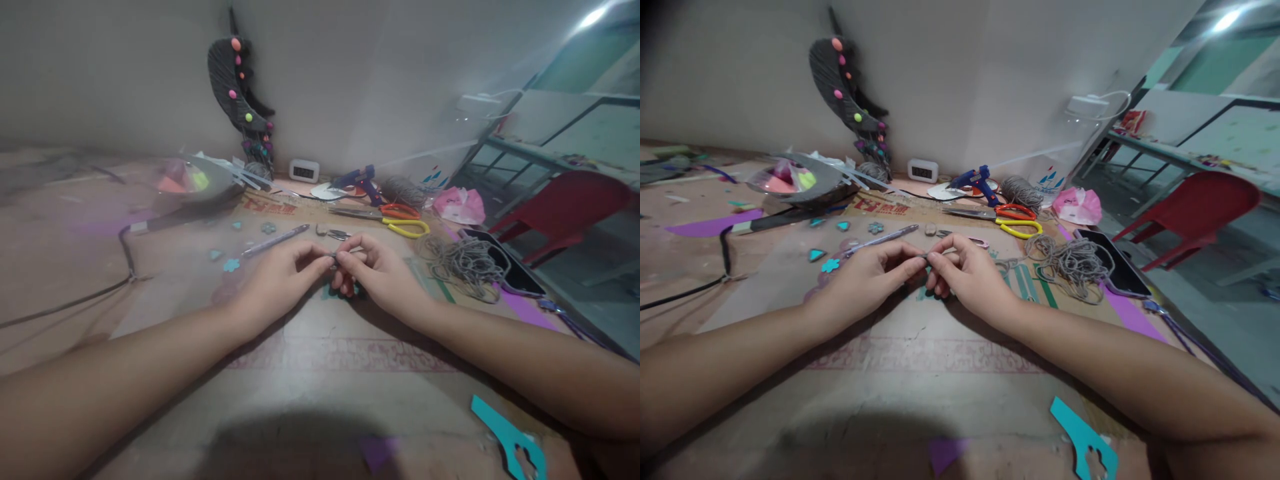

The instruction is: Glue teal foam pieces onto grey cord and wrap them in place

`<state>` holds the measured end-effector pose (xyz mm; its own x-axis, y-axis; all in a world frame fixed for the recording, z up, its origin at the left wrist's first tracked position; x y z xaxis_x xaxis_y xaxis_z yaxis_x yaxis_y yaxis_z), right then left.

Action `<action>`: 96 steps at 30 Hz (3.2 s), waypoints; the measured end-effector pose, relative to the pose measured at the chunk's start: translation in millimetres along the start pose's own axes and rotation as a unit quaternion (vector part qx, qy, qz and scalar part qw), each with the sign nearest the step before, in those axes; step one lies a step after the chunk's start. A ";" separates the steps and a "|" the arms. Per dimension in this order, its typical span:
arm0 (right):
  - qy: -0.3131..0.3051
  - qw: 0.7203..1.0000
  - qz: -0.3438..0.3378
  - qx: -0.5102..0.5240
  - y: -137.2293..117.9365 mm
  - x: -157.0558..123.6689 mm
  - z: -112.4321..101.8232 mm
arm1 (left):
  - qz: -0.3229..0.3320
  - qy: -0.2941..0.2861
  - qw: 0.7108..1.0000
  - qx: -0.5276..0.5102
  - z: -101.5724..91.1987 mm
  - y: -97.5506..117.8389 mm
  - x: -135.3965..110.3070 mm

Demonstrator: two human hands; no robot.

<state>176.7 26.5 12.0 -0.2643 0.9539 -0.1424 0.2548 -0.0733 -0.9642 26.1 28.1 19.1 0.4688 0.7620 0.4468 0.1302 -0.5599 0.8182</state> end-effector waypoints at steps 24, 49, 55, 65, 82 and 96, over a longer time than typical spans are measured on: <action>-0.005 1.000 -0.022 0.014 -3.0 -4.8 -0.5 | 0.023 0.024 0.999 -0.003 -0.8 -6.4 -1.2; 0.002 0.999 -0.033 0.015 -0.4 -3.6 -1.5 | 0.007 0.018 0.999 -0.032 0.6 -5.2 -0.3; 0.011 1.000 -0.024 0.011 0.6 -0.8 -3.3 | -0.027 0.049 0.998 -0.012 -2.2 -10.5 -1.0; -0.015 0.998 0.036 0.048 2.0 1.3 -0.6 | -0.003 0.047 0.998 0.037 -3.6 -10.2 -4.4; 0.024 1.000 0.004 -0.018 -0.9 0.3 -2.4 | -0.011 0.022 0.998 -0.050 1.1 -9.0 -0.2; 0.110 0.991 -0.050 -0.063 -5.2 2.7 -23.4 | -0.036 0.064 0.996 -0.044 -3.6 -20.0 -0.4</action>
<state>196.4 36.3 21.8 -0.0878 0.9960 0.0180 0.3556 0.0482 -0.9334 20.1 40.2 3.8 0.3446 0.8381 0.4229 0.0792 -0.4748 0.8765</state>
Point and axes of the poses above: each hand's wrist, its own x-axis towards the middle knuckle, its own z-axis out of the palm, y = z × x, the point moved 5 cm from there along x, towards the middle knuckle, and after that the axes turned 14 degrees about z, right-handed, at the moved point
